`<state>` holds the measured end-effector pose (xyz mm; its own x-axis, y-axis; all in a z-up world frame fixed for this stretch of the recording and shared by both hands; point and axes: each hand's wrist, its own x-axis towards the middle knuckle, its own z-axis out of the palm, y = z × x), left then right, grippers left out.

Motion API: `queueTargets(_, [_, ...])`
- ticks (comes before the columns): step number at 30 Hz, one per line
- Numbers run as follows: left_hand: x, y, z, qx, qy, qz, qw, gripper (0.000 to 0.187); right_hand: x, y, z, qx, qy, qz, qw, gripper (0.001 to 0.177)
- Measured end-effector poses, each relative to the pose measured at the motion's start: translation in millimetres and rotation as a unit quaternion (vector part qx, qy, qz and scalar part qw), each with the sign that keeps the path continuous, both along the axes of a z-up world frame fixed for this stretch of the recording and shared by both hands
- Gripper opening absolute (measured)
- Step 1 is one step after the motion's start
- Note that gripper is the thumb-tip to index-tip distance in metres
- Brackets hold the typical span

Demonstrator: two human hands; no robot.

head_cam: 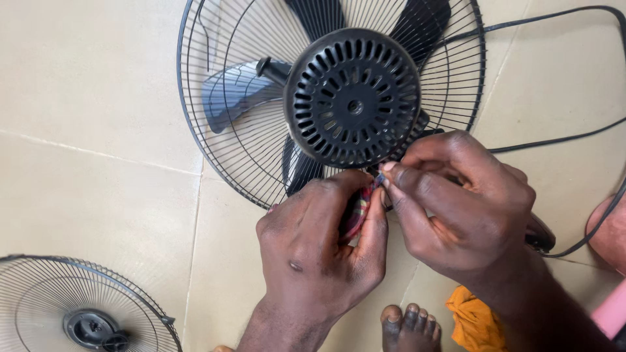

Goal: The person wipes the motor housing and rear grille of a black pedestal fan using a plaid cloth. They rotate the fan to access different sides and continue wiping the surface.

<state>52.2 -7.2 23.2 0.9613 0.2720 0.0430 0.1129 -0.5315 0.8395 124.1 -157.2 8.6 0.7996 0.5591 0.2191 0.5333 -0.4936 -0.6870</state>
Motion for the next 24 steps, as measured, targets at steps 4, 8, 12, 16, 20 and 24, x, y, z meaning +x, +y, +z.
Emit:
queueTargets(4, [3,-1,2,-0.019,-0.017,0.01,1.0,0.015,9,5,17,-0.079,-0.103,0.062,0.99,0.019])
queueTargets(8, [-15,0,-11,-0.071,-0.015,0.033,0.997,0.014,9,11,10,-0.12,-0.165,0.103,0.974,0.02])
queueTargets(12, [-25,-2,-23,-0.102,-0.009,0.039,0.994,0.017,5,0,-5,-0.091,-0.137,0.09,0.982,0.017])
queueTargets(16, [-23,-2,-24,-0.106,-0.023,0.06,0.992,0.014,-6,-6,-17,-0.049,-0.072,0.054,0.995,0.011])
queueTargets(20, [-22,-2,-20,-0.128,-0.012,0.089,0.988,0.013,-10,-6,-12,-0.049,-0.056,0.039,0.996,0.017])
queueTargets(24, [-21,1,-16,-0.179,0.026,0.092,0.979,0.015,-7,2,-5,-0.092,-0.101,0.044,0.99,0.017])
